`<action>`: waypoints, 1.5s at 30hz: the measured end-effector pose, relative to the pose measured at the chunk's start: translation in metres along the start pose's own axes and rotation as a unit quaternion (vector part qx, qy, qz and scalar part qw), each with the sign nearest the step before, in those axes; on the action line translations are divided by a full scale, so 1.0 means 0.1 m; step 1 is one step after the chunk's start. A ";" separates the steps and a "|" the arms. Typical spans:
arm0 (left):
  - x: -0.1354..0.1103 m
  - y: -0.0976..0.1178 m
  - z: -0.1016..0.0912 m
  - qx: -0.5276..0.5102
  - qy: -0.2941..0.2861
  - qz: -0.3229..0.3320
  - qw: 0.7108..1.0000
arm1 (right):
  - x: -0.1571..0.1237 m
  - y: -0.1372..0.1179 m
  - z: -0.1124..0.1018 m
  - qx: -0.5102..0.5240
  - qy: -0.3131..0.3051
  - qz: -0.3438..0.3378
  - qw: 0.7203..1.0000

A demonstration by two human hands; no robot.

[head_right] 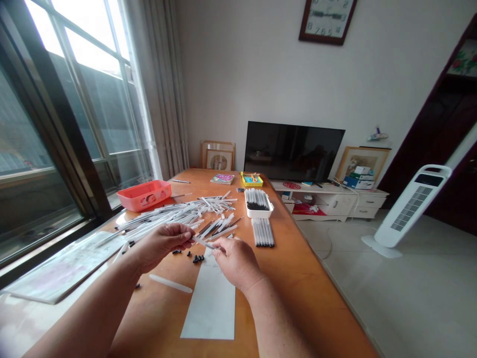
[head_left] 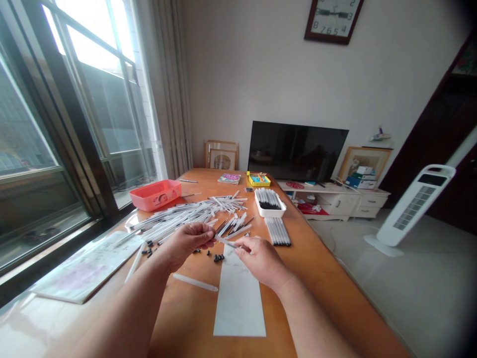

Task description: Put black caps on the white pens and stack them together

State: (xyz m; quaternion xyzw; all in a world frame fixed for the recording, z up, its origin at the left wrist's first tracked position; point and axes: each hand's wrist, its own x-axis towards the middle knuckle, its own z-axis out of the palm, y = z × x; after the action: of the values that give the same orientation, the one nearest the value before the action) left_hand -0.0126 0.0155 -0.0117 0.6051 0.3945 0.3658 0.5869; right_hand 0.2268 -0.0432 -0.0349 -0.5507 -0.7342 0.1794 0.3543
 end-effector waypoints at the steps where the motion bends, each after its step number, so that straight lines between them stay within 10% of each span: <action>1: 0.00 0.00 0.01 0.006 0.000 0.001 1.000 | 0.00 -0.01 0.00 -0.002 0.000 -0.001 1.000; 35: 0.01 0.05 0.15 -0.028 0.074 0.045 0.996 | 0.03 -0.05 0.12 0.183 -0.011 0.028 0.983; 45: -0.04 0.12 0.15 -0.143 0.033 0.032 0.989 | 0.00 -0.27 0.10 0.402 -0.074 0.099 0.907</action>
State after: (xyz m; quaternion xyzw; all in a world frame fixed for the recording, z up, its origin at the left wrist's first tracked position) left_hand -0.0002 0.0056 -0.0007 0.5150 0.3377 0.4571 0.6417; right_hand 0.2014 -0.0505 -0.0245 -0.4165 -0.5658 0.5339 0.4705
